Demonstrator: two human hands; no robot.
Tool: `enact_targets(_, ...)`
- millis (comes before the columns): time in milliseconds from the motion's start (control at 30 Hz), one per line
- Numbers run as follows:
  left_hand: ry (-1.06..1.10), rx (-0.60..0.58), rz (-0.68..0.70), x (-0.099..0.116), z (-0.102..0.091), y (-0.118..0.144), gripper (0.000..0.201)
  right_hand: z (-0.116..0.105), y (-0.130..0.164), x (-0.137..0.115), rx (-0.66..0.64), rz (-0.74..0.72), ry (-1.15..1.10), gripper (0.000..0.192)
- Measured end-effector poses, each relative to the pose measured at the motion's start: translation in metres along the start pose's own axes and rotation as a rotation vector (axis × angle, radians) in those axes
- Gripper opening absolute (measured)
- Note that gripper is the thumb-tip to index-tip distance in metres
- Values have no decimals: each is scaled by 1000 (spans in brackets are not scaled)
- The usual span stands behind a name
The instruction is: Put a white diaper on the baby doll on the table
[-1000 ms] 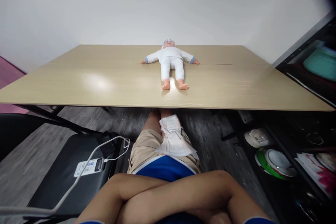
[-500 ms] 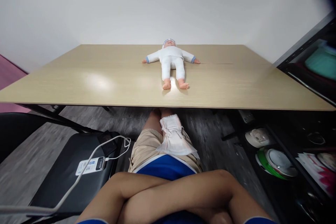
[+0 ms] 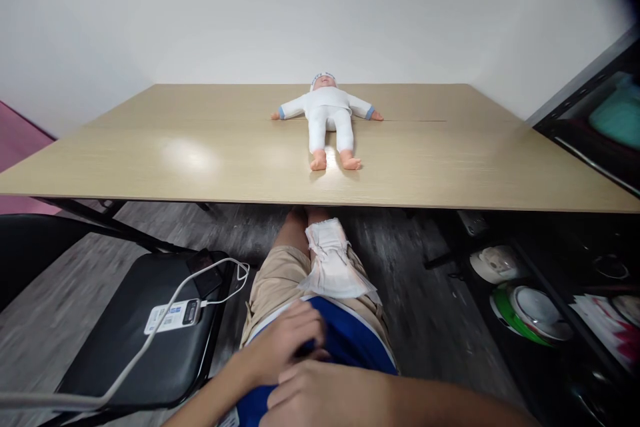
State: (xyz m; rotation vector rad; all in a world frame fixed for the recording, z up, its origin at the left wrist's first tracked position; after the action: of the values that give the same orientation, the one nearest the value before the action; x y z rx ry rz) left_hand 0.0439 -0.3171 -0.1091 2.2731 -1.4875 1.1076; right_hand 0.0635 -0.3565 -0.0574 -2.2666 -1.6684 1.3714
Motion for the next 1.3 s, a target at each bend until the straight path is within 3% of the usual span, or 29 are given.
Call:
enact_targets(100, 29, 267, -310, -67, -33, 92, 18, 10, 21, -13, -117, -163, -63, 22)
enact_targets(167, 9, 537, -646, -128, -54, 170, 32, 16, 21, -11, -145, -108, -106, 35)
enact_targets(267, -233, 687, -1037, -202, -74, 259, 48, 26, 12, -7, -212, -31, -177, 50)
enact_targets(333, -451, 690, -1209, -238, -95, 290, 52, 30, 9, -5, -253, -6, -202, 53)
enact_targets(400, -597, 655, -1343, -269, -119, 304, 66, 33, 9, 0, -268, 14, -214, 52)
enact_targets(567, -560, 455, -1570, -331, -152, 313, 78, 46, 23, 14, -315, 86, -224, 44)
enact_targets(667, -535, 443, -1624, -347, -155, 317, 77, 50, 28, 21, -314, 125, -246, 40)
enact_targets(767, -533, 441, -1635, -349, -148, 319, 76, 50, 28, 25, -268, 145, -294, 42)
enact_targets(967, -542, 434, -1605, -333, -119, 322, 77, 51, 26, 28, -180, 143, -370, 52)
enact_targets(1300, -562, 452, -1507, -303, -82, 315, 78, 59, 27, 41, -193, 207, -370, 65)
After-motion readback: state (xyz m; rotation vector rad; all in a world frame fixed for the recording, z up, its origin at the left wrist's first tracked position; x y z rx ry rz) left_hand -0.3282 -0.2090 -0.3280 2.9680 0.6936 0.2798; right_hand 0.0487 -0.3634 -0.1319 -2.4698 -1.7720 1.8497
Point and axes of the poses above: each hand's wrist, its own y-axis away from the middle knuckle, its own z-axis out of the palm, x = y × z, the point moved 9 cm from there along -y, towards the middle knuckle, and after that the axes turned 3 degrees about -y, right-handed, at the moved point
